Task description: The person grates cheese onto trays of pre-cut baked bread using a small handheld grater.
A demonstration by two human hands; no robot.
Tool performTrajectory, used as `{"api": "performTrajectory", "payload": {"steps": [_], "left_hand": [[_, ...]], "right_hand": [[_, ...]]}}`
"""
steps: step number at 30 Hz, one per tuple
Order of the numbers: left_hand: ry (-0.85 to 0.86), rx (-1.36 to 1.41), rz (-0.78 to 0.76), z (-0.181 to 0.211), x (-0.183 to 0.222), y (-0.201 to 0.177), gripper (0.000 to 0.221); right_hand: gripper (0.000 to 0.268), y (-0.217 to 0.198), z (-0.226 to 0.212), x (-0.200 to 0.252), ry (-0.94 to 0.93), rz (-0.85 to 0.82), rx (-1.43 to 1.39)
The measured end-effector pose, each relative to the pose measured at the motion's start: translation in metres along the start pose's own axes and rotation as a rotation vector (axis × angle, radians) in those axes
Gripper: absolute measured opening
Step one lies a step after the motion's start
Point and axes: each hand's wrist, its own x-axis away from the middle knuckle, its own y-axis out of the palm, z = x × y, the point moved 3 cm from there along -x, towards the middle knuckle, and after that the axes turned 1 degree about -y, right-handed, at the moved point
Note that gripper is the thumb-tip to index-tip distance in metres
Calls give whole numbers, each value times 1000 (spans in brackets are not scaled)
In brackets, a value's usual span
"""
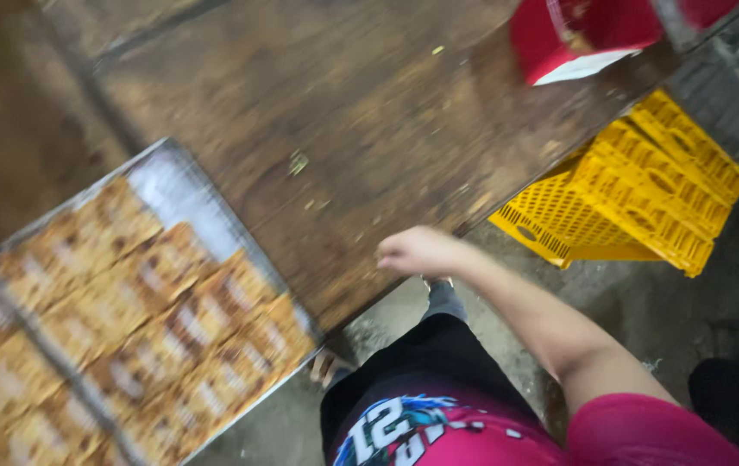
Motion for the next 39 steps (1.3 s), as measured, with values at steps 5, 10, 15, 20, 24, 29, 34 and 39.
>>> {"api": "performTrajectory", "payload": {"steps": [5, 10, 15, 20, 24, 29, 34, 39], "left_hand": [[-27, -116, -5, -12, 44, 114, 31], [114, -291, -141, 33, 91, 318, 36], [630, -568, -552, 136, 218, 518, 41], [418, -429, -978, 189, 291, 701, 42], [-119, 55, -1140, 178, 332, 790, 47], [-44, -25, -1020, 181, 351, 813, 21], [357, -281, -772, 217, 330, 762, 16], [612, -456, -571, 229, 319, 682, 15]], "right_hand": [[33, -171, 181, 100, 19, 474, -217], [33, -301, 317, 124, 182, 778, -24], [37, -331, 328, 89, -351, 833, 358], [9, -333, 335, 106, -439, 978, 168], [12, -322, 313, 139, -771, 868, 103], [13, -317, 338, 146, -890, 776, 20], [9, -360, 444, 104, -294, 912, 264], [15, -387, 470, 33, -187, 651, 92]]}}
